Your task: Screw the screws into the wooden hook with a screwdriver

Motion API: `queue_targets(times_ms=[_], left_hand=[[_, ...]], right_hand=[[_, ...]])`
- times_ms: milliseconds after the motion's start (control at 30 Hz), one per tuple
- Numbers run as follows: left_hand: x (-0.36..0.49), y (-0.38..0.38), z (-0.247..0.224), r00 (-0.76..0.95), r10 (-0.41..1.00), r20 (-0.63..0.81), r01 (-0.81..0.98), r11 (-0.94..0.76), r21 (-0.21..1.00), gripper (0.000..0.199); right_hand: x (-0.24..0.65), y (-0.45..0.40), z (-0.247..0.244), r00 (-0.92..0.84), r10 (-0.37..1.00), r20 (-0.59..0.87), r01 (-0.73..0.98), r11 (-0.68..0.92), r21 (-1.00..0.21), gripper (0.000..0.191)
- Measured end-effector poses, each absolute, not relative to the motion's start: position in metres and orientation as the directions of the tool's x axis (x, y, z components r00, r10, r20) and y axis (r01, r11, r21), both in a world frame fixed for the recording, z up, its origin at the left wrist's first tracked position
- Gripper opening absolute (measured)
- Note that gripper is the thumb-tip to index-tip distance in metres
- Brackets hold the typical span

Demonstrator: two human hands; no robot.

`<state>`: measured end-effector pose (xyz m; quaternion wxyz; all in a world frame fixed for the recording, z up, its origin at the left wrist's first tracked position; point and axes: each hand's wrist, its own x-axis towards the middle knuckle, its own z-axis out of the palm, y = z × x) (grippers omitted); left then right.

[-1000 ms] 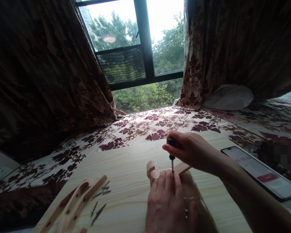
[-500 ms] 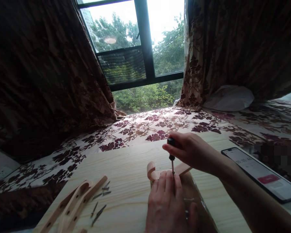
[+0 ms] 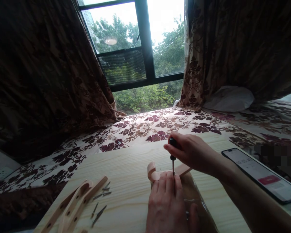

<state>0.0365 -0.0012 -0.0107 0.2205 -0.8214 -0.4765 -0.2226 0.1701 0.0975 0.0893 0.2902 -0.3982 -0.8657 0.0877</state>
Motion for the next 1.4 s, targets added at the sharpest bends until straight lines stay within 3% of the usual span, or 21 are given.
queue_targets(times_ms=[267, 567, 800, 1067, 1267, 1400], left_hand=[[0.0369, -0.0016, -0.0079, 0.448, 0.666, 0.597, 0.881, -0.445, -0.164, 0.052], [0.0399, -0.0019, -0.0055, 0.431, 0.629, 0.647, 0.888, -0.423, -0.179, 0.046], [0.0388, -0.0025, -0.0046, 0.439, 0.658, 0.612, 0.886, -0.429, -0.174, 0.05], [0.0384, -0.002, -0.0051, 0.444, 0.643, 0.624, 0.884, -0.428, -0.187, 0.049], [0.0368, -0.0023, -0.0067, 0.446, 0.668, 0.596, 0.883, -0.436, -0.174, 0.052], [0.0369, -0.0027, -0.0064, 0.452, 0.683, 0.574, 0.88, -0.447, -0.161, 0.054]], right_hand=[[0.1749, 0.0899, 0.0968, -0.595, 0.69, 0.413, 0.51, 0.721, -0.469, 0.013], [0.1716, 0.0962, 0.0929, -0.502, 0.74, 0.448, 0.636, 0.667, -0.389, 0.021], [0.1715, 0.0893, 0.0971, -0.593, 0.678, 0.434, 0.529, 0.734, -0.426, 0.012], [0.1701, 0.0954, 0.0916, -0.497, 0.743, 0.448, 0.641, 0.663, -0.387, 0.022], [0.1713, 0.0886, 0.096, -0.597, 0.679, 0.427, 0.522, 0.733, -0.436, 0.014], [0.1694, 0.0905, 0.0947, -0.578, 0.69, 0.435, 0.559, 0.723, -0.405, 0.018]])
